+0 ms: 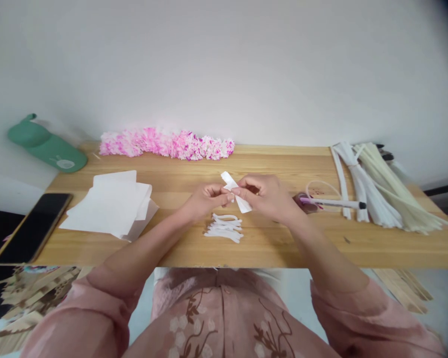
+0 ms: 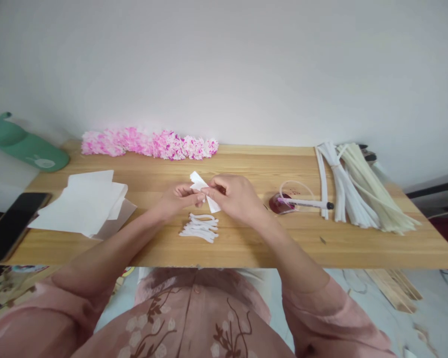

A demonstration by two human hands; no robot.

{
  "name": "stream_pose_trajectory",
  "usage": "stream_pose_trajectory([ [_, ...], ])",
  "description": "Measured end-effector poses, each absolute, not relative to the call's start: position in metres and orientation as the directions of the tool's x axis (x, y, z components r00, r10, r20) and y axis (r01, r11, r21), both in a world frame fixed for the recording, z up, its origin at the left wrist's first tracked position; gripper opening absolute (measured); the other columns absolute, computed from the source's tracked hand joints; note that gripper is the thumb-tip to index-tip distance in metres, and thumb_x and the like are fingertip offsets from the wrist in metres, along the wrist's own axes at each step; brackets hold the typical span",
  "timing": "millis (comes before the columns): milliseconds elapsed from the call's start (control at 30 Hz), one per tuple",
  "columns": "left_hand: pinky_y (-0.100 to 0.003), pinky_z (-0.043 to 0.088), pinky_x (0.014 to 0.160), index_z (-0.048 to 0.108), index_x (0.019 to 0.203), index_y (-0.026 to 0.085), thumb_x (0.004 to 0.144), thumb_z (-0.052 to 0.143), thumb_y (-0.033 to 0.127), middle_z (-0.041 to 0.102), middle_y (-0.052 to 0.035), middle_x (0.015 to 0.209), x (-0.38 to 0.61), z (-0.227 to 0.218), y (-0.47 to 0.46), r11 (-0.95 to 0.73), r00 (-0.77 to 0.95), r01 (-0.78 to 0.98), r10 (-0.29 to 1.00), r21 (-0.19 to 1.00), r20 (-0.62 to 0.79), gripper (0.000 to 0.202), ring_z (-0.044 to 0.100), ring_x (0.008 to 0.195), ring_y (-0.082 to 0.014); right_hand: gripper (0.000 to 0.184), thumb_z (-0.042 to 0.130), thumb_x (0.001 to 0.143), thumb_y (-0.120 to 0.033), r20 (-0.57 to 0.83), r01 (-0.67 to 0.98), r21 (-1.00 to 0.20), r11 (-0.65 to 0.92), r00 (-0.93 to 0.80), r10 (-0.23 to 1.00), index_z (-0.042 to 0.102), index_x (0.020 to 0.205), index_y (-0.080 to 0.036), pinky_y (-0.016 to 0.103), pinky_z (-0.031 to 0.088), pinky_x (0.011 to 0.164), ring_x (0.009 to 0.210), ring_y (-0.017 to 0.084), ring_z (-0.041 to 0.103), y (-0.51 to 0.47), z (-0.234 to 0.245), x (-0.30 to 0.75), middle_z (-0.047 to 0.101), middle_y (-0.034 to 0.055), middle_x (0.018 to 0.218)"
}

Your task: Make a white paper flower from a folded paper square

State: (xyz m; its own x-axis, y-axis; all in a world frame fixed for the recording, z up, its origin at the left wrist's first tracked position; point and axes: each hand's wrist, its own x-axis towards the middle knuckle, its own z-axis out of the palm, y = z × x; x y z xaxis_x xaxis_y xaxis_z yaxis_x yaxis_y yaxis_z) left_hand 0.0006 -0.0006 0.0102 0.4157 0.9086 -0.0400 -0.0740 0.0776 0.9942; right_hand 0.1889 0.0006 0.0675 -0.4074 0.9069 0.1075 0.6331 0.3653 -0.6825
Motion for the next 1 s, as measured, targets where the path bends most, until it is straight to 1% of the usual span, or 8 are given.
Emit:
stream_pose_trajectory([
  [167, -0.032, 0.034, 0.073, 0.062, 0.063, 0.020, 0.086, 0.059, 0.029, 0.058, -0.0034, 0.067, -0.004, 0.020, -0.003, -0.482, 0.375, 0.360, 0.859, 0.799, 0.350, 0.025, 0.049, 0.070, -0.0168, 0.038, 0.059, 0.083, -0.047, 0.002, 0.583, -0.790, 0.188, -0.305, 0.952, 0.049, 0.057, -0.020, 0.026, 0.027, 0.052, 0.052, 0.010, 0.040, 0.002, 0.056, 0.184, 0.046, -0.0039, 0.053],
  [300, -0.037, 0.031, 0.087, 0.063, 0.064, 0.021, 0.088, 0.057, 0.031, 0.061, -0.0066, 0.074, -0.010, 0.024, -0.004, -0.574, 0.414, 0.441, 0.812, 0.690, 0.411, 0.026, 0.049, 0.078, -0.0206, 0.044, 0.064, 0.073, -0.055, -0.211, 0.259, -0.957, -0.129, -0.317, 0.925, 0.046, 0.055, -0.020, 0.025, 0.029, 0.049, 0.048, 0.009, 0.038, 0.007, 0.047, 0.175, 0.044, -0.0048, 0.051],
  [400, -0.035, 0.033, 0.085, 0.066, 0.068, 0.021, 0.086, 0.061, 0.035, 0.062, -0.0058, 0.073, -0.011, 0.023, -0.004, -0.493, 0.308, 0.388, 0.865, 0.778, 0.395, 0.023, 0.049, 0.078, -0.0197, 0.044, 0.063, 0.074, -0.058, -0.234, 0.200, -0.965, -0.172, -0.344, 0.909, 0.052, 0.058, -0.019, 0.025, 0.033, 0.049, 0.048, 0.010, 0.042, 0.011, 0.045, 0.174, 0.049, -0.0031, 0.052],
  [500, -0.030, 0.037, 0.073, 0.065, 0.068, 0.019, 0.081, 0.065, 0.040, 0.057, -0.0022, 0.065, -0.009, 0.021, 0.001, -0.250, 0.136, 0.093, 0.962, 0.964, 0.237, 0.024, 0.049, 0.067, -0.0158, 0.042, 0.051, 0.087, -0.056, -0.042, 0.440, -0.892, 0.102, -0.305, 0.951, 0.065, 0.074, -0.018, 0.029, 0.044, 0.060, 0.061, 0.016, 0.058, 0.014, 0.052, 0.186, 0.065, 0.0036, 0.068],
  [600, -0.029, 0.038, 0.064, 0.060, 0.061, 0.016, 0.073, 0.071, 0.043, 0.054, 0.0003, 0.055, -0.008, 0.021, 0.005, 0.068, 0.273, -0.284, 0.962, 0.956, 0.012, 0.031, 0.047, 0.055, -0.0119, 0.033, 0.053, 0.092, -0.043, 0.325, 0.616, -0.640, 0.460, -0.325, 0.888, 0.065, 0.115, -0.022, 0.040, 0.049, 0.086, 0.101, 0.025, 0.064, 0.014, 0.060, 0.199, 0.071, 0.0091, 0.112],
  [700, -0.029, 0.039, 0.061, 0.059, 0.061, 0.015, 0.066, 0.078, 0.043, 0.052, 0.0014, 0.051, -0.007, 0.022, 0.005, 0.287, 0.487, -0.400, 0.871, 0.870, -0.064, 0.034, 0.047, 0.049, -0.0105, 0.038, 0.055, 0.093, -0.040, 0.473, 0.578, -0.417, 0.702, -0.522, 0.710, 0.060, 0.127, -0.025, 0.046, 0.040, 0.104, 0.124, 0.028, 0.054, 0.012, 0.064, 0.204, 0.063, 0.0097, 0.132],
  [833, -0.029, 0.037, 0.059, 0.059, 0.061, 0.014, 0.064, 0.081, 0.043, 0.051, 0.0011, 0.051, -0.005, 0.022, 0.001, 0.367, 0.576, -0.369, 0.812, 0.854, -0.100, 0.037, 0.046, 0.049, -0.0101, 0.027, 0.053, 0.095, -0.042, 0.420, 0.548, -0.363, 0.753, -0.625, 0.658, 0.069, 0.102, -0.022, 0.039, 0.043, 0.089, 0.098, 0.025, 0.062, 0.010, 0.065, 0.197, 0.072, 0.0084, 0.101],
  [1000, -0.027, 0.036, 0.063, 0.061, 0.067, 0.015, 0.070, 0.077, 0.047, 0.052, 0.0016, 0.055, -0.003, 0.018, 0.002, 0.178, 0.466, -0.273, 0.884, 0.945, -0.032, 0.036, 0.045, 0.055, -0.0101, 0.030, 0.054, 0.092, -0.041, 0.271, 0.641, -0.537, 0.549, -0.484, 0.832, 0.064, 0.073, -0.020, 0.030, 0.036, 0.067, 0.071, 0.017, 0.055, 0.001, 0.071, 0.189, 0.064, 0.0022, 0.073],
])
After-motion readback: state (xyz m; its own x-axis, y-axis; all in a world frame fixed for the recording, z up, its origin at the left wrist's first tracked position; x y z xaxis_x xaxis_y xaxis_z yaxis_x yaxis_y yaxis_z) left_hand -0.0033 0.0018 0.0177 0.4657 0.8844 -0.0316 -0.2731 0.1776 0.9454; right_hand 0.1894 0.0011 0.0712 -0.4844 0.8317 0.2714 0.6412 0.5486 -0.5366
